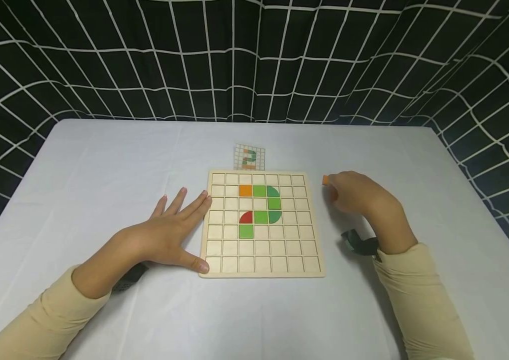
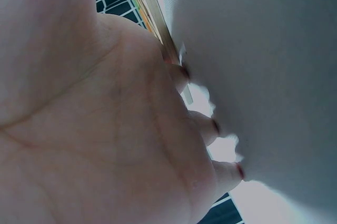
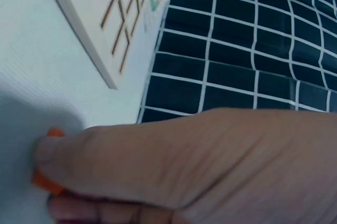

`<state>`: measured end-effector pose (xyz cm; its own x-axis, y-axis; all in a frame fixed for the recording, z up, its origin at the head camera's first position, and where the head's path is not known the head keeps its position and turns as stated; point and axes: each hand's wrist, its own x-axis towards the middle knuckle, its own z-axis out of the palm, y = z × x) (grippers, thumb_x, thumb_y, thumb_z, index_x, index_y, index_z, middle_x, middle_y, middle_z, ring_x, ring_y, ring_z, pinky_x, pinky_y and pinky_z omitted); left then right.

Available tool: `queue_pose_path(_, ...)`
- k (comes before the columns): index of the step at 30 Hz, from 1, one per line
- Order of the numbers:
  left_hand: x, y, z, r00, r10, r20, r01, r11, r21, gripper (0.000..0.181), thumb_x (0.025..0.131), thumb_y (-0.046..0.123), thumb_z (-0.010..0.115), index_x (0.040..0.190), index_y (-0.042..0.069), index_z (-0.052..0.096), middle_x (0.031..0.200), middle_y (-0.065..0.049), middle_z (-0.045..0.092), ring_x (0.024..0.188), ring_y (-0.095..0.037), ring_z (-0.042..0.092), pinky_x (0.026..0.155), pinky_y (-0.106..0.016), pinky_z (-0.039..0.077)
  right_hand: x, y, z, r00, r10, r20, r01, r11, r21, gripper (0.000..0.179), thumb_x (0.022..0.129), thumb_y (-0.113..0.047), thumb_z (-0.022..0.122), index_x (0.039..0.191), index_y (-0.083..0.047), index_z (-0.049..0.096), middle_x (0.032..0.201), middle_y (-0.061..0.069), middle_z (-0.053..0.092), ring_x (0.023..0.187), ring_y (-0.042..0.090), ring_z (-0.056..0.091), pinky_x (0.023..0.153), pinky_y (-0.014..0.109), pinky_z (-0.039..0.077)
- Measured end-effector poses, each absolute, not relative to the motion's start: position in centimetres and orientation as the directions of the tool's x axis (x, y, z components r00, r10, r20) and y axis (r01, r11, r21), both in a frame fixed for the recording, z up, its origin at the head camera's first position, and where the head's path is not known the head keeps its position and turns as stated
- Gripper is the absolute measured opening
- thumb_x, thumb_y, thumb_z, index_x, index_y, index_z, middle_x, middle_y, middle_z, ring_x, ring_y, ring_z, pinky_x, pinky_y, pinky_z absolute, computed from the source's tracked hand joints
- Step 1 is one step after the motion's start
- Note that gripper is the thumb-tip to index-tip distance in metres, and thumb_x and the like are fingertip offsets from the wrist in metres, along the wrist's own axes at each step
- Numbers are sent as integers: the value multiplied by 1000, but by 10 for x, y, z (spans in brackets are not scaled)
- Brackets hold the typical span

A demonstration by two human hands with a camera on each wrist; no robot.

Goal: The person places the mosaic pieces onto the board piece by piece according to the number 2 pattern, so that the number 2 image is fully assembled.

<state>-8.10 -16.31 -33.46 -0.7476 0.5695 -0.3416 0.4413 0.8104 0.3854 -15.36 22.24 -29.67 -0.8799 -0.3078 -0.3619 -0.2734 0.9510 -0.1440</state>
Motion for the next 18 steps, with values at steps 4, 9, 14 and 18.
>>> queue_pose_path(4,-81,-164,-335,-749,571,-336,442,808,388,137,66,83,68,162,9,2,168,-5,-5,149,-43,-15,111,-69,-7,-154,221,-298,-878,-337,-340,-297,941,-164,39,92,5,50,130,6,61,138,27,55,123,40,54,103,56,40)
queue_pose_path(9,-81,-163,-335,-750,569,-337,439,809,390,138,66,83,68,162,9,2,168,-5,-5,149,-43,-15,111,-69,-8,-154,220,-299,-876,-356,-325,-320,934,-159,27,89,6,53,112,3,66,108,20,66,97,32,57,87,50,47)
queue_pose_path(14,-81,-163,-335,-749,569,-338,440,809,389,138,66,83,68,162,9,2,168,-5,-4,149,-43,-15,111,-69,-8,-153,220,-298,-866,-386,-319,-351,922,-163,14,83,6,57,79,-7,52,72,6,46,72,24,45,65,39,38)
queue_pose_path(18,-81,-164,-335,-749,570,-338,439,809,390,137,66,83,67,162,10,1,168,-4,-5,149,-42,-15,112,-68,-8,-152,216,-297,-866,-379,-327,-339,924,-176,15,80,3,63,79,-8,52,71,5,47,69,23,45,62,37,37)
